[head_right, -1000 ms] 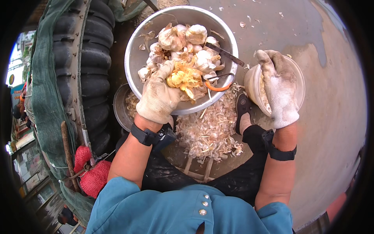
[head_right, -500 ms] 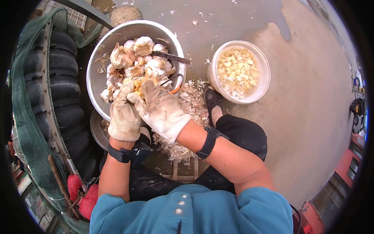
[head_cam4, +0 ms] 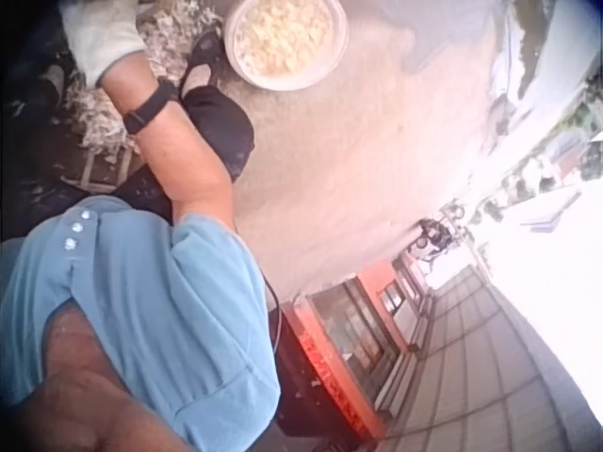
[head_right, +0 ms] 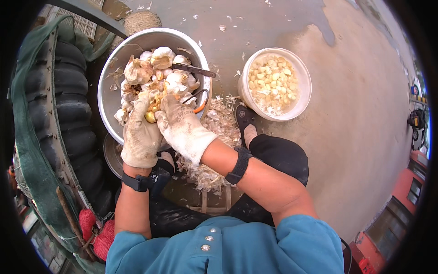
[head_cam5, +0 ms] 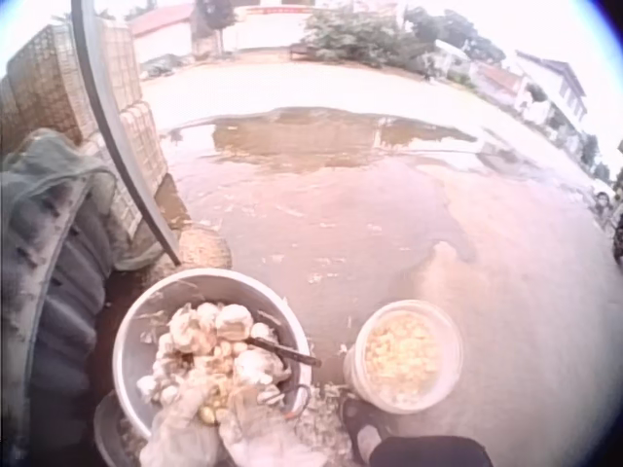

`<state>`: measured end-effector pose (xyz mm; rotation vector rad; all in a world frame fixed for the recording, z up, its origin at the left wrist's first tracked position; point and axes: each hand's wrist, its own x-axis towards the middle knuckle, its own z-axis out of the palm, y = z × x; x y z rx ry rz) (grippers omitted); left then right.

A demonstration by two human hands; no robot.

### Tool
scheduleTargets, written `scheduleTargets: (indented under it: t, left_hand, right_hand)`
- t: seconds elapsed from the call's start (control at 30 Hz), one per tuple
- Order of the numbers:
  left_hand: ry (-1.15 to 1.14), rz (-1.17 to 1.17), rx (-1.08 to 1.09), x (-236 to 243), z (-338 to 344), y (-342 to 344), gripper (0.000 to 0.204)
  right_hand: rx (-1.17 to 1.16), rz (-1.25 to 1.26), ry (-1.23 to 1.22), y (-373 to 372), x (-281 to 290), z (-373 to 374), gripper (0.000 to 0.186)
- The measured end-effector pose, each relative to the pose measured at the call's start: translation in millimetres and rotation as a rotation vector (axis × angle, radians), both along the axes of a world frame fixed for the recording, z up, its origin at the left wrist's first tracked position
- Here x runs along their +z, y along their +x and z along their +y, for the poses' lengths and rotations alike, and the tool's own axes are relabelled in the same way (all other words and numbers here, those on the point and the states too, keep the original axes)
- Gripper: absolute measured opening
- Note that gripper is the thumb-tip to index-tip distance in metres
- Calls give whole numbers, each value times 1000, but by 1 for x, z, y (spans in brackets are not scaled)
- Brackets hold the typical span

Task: The person sits on the ground and peels garlic cloves by hand. They separate the cloves from the bulbs, remove the outer skins, and place the peeled cloves into a container while discarding the skins.

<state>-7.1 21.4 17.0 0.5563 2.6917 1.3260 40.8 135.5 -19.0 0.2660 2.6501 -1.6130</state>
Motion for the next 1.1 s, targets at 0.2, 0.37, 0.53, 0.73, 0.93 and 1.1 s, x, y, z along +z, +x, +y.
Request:
scheduleTargets:
  t: [0.2, 0.37, 0.53, 0.73, 0.93, 1.1]
  left_hand:
    - [786, -865, -107, 3, -14, -6, 48]
    - [141, -97, -374, -23, -43, -6, 42]
    - [226, -207, -296, -5, -29, -6, 34]
    - [169, -233, -116, -13, -16, -5, 25]
    - [-79, -1, -223, -26, -24, -3, 66]
    - [212, -478, -221, -4, -23, -6, 66]
  right_hand:
    - [-49, -379, -670, -14, 46, 29, 21]
    - [-31, -419, -774, -16, 37, 45, 27]
    - [-52, -381, -624, -22, 59, 49, 37]
    - [59, -314, -362, -25, 56, 46, 46]
    - [273, -40, -296, -19, 24, 46, 45]
    - [269, -250, -224, -21, 42, 43, 33]
